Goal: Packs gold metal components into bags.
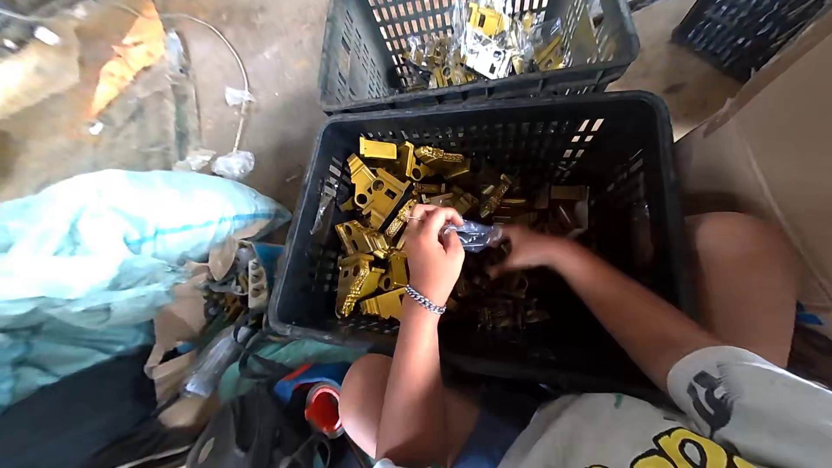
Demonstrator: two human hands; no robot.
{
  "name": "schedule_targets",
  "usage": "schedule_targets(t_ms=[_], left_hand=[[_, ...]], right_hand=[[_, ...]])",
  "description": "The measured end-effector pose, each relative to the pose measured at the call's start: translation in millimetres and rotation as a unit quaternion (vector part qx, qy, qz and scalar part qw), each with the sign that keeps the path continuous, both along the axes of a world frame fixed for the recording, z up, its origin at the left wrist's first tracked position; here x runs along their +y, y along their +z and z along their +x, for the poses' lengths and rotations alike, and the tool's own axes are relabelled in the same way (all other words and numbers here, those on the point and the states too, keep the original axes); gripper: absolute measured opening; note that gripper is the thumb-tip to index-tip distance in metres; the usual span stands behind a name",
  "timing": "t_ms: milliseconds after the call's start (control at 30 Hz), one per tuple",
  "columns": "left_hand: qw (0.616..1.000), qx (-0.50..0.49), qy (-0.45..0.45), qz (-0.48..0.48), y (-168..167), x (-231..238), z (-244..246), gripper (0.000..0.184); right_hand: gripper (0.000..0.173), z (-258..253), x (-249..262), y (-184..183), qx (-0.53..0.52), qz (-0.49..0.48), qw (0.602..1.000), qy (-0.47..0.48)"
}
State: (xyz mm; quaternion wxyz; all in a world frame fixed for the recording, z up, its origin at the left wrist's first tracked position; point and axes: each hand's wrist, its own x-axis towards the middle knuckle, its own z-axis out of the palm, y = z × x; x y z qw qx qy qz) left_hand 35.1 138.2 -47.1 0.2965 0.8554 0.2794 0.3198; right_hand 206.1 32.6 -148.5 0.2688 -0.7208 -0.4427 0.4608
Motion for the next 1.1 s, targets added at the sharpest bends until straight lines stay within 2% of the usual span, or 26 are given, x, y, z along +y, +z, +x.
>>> schedule_targets(t_ms=[33, 67, 100, 167, 300, 400, 533, 600, 667, 733, 767, 833, 867, 900, 933, 1000, 1033, 1100], left_hand=[[1.000, 0.004, 0.003, 0.001, -1, 0, 2, 0.020], [1.000, 0.003, 0.003, 0.008, -1, 1, 2, 0.022], [1.000, 0.002, 0.005, 0.015, -2, 1, 2, 0.022], [1.000, 0.004, 0.014, 0.028, -1, 4, -2, 0.017], [1.000, 0.015, 0.019, 0.016, -1, 7, -6, 0.013], [0.998, 0.046, 0.027, 0.026, -1, 7, -2, 0.013], [0.996, 0.070, 0.024, 0.056, -1, -1, 3, 0.014], [0.996, 0.064, 0.013, 0.062, -4, -4, 3, 0.014], [0.997, 0.068, -0.004, 0.046, -8, -8, -2, 0.015], [0.997, 0.082, -0.005, 0.012, -15, -16, -12, 0.021], [0.997, 0.079, 0.001, -0.002, -19, -22, -18, 0.022], [0.999, 0.038, 0.020, -0.025, -29, -42, -24, 0.021], [0.999, 0.014, 0.024, -0.035, -32, -54, -23, 0.020], [0.999, -0.009, 0.022, -0.046, -31, -65, -21, 0.020], [0.997, -0.039, 0.016, -0.061, -29, -76, -17, 0.020], [0.989, -0.099, 0.003, -0.114, -20, -96, -10, 0.019], [0.982, -0.120, 0.004, -0.143, -15, -105, -6, 0.019], [0.963, -0.162, 0.034, -0.210, -2, -117, -1, 0.019]], right_hand=[[0.075, -14, 0, -32, -0.045, -0.074, 0.994, 0.072], [0.070, -29, -2, -57, -0.084, -0.112, 0.982, 0.129], [0.056, -40, -7, -76, -0.111, -0.114, 0.973, 0.167], [0.039, -50, -8, -84, -0.147, -0.116, 0.955, 0.229], [0.038, -32, -7, -19, -0.194, -0.190, 0.915, 0.298], [0.037, -12, -28, 30, -0.243, -0.153, 0.899, 0.332], [0.048, 18, -61, 79, -0.285, -0.096, 0.912, 0.277], [0.037, 29, -77, 85, -0.338, -0.027, 0.903, 0.264], [0.029, 34, -89, 95, -0.339, 0.028, 0.923, 0.183], [0.025, 38, -106, 96, -0.254, 0.116, 0.960, 0.028], [0.034, 36, -113, 94, -0.173, 0.171, 0.968, -0.067], [0.054, 25, -122, 105, 0.026, 0.249, 0.941, -0.228], [0.063, 20, -124, 113, 0.097, 0.284, 0.923, -0.243], [0.071, 17, -124, 121, 0.135, 0.299, 0.921, -0.212], [0.073, 12, -124, 129, 0.136, 0.292, 0.935, -0.149], [0.068, 4, -120, 136, 0.102, 0.243, 0.964, -0.023], [0.062, 2, -117, 136, 0.087, 0.226, 0.970, 0.000], [0.050, -2, -115, 133, 0.009, 0.266, 0.964, -0.027]])
